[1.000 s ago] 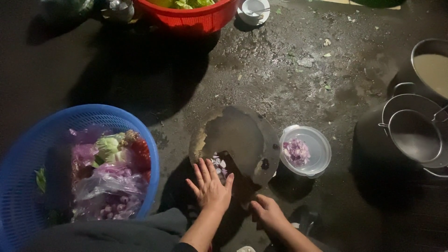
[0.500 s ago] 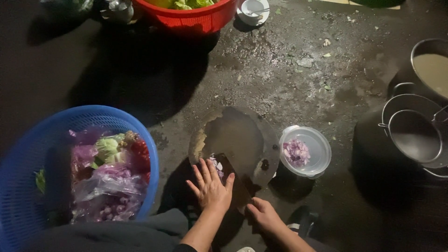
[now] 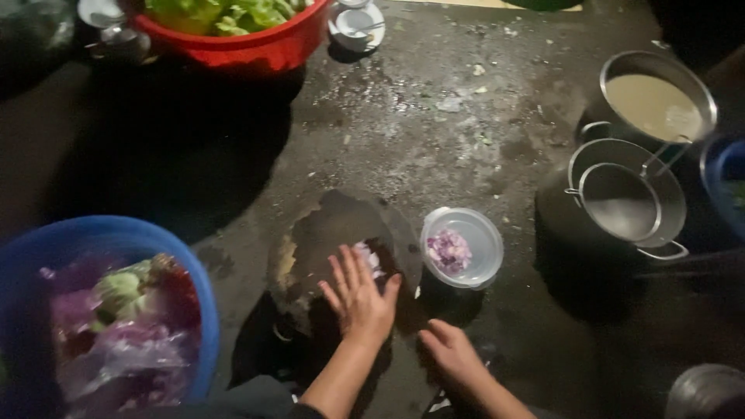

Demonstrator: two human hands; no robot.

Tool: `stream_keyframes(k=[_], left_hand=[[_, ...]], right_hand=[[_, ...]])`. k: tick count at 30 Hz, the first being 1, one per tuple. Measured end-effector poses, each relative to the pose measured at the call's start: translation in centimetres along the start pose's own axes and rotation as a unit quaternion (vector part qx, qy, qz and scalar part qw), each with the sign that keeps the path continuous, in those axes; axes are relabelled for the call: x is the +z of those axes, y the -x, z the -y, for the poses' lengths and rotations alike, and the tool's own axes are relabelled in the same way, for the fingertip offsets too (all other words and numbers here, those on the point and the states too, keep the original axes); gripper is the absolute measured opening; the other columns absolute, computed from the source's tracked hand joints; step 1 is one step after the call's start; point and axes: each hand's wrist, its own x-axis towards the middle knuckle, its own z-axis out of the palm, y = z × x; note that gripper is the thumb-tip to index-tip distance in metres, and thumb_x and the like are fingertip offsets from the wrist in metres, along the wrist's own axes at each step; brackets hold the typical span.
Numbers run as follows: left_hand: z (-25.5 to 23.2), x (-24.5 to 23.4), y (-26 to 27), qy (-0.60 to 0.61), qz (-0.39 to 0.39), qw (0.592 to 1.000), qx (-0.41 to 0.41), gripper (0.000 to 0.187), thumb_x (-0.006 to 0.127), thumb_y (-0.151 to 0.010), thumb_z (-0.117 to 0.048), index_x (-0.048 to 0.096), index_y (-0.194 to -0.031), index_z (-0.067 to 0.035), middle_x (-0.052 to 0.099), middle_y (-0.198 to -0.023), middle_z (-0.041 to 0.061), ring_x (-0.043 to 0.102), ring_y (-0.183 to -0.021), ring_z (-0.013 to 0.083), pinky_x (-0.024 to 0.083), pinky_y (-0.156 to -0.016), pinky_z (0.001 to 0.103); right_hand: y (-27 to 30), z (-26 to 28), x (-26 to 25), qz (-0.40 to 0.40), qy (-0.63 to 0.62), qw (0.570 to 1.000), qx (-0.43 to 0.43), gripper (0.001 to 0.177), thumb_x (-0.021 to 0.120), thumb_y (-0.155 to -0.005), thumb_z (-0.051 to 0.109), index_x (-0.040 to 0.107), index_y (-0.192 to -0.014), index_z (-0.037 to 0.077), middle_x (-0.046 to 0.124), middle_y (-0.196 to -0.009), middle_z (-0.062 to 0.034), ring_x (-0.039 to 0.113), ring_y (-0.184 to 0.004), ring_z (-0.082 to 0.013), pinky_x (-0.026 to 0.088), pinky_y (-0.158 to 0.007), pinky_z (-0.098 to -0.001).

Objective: The person sits on the floor and uses a knife to chop red onions on a round wooden cutting board. They repeatedly slice the onions and transfer the chopped pieces into a small plastic container.

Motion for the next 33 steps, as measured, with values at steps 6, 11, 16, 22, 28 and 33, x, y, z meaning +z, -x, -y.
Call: stream_keyframes(k=[6,11,16,22,28,33], left_hand=[[-9.4,2.4,-3.0,0.07,0.15,0.981,0.1,0.09,0.029,-0.085,-0.066,0.002,-0.148,-0.007,-0.006,-0.156,0.01,-0.008,-0.143,0.0289,-0.002,-0.111,0.051],[-12.0,3.5,-2.8,0.024,0.246,0.964,0.095,0.087,0.031,-0.088,-0.061,-0.007,-0.147,-0.01,-0.014,-0.156,0.007,-0.014,-0.143,0.0245,-0.011,-0.112,0.048],[-11.4,6.2,-2.4,-0.064,0.214,0.961,0.164,0.083,0.027,-0.086,-0.065,-0.002,-0.149,-0.019,-0.014,-0.155,0.005,-0.01,-0.143,0.0279,-0.009,-0.109,0.056],[-13.0,5.7,-3.3,-0.01,0.307,0.935,0.178,0.087,0.024,-0.083,-0.068,-0.004,-0.149,-0.018,-0.016,-0.155,0.01,-0.016,-0.142,0.0283,-0.006,-0.112,0.045],[-13.0,7.1,-4.5,0.015,0.307,0.948,0.08,0.089,0.013,-0.083,-0.067,-0.015,-0.146,-0.01,-0.022,-0.154,0.009,-0.02,-0.142,0.0268,-0.008,-0.114,0.043],[-13.4,7.3,-5.2,-0.004,0.296,0.95,0.099,0.087,0.005,-0.078,-0.068,-0.006,-0.148,-0.017,-0.018,-0.155,0.006,-0.019,-0.142,0.0274,-0.009,-0.113,0.046]], right_hand=[[2.5,5.3,-8.5,-0.112,0.135,0.963,0.203,0.024,0.057,-0.083,0.035,0.056,-0.075,0.012,0.064,-0.072,-0.0012,0.058,-0.069,-0.0157,0.043,-0.068,-0.0305],[0.6,3.5,-10.0,-0.077,0.149,0.934,0.314,0.024,0.053,-0.084,0.031,0.064,-0.1,0.016,0.07,-0.102,-0.0039,0.065,-0.098,-0.023,0.046,-0.083,-0.0334],[0.0,3.7,-10.6,-0.077,0.112,0.933,0.334,0.025,0.051,-0.082,0.031,0.065,-0.097,0.016,0.071,-0.098,-0.0042,0.065,-0.095,-0.0218,0.046,-0.081,-0.0325],[0.0,0.9,-11.2,-0.096,0.124,0.937,0.313,0.023,0.054,-0.082,0.031,0.062,-0.093,0.014,0.07,-0.094,-0.007,0.065,-0.092,-0.0253,0.047,-0.078,-0.0349],[0.4,3.7,-12.2,-0.074,0.129,0.918,0.368,0.025,0.052,-0.085,0.031,0.064,-0.103,0.018,0.07,-0.103,-0.0047,0.065,-0.098,-0.0236,0.047,-0.079,-0.0338],[0.2,3.4,-12.1,-0.049,0.142,0.921,0.36,0.024,0.052,-0.086,0.03,0.063,-0.102,0.017,0.07,-0.103,-0.0023,0.065,-0.098,-0.0226,0.047,-0.081,-0.0338]])
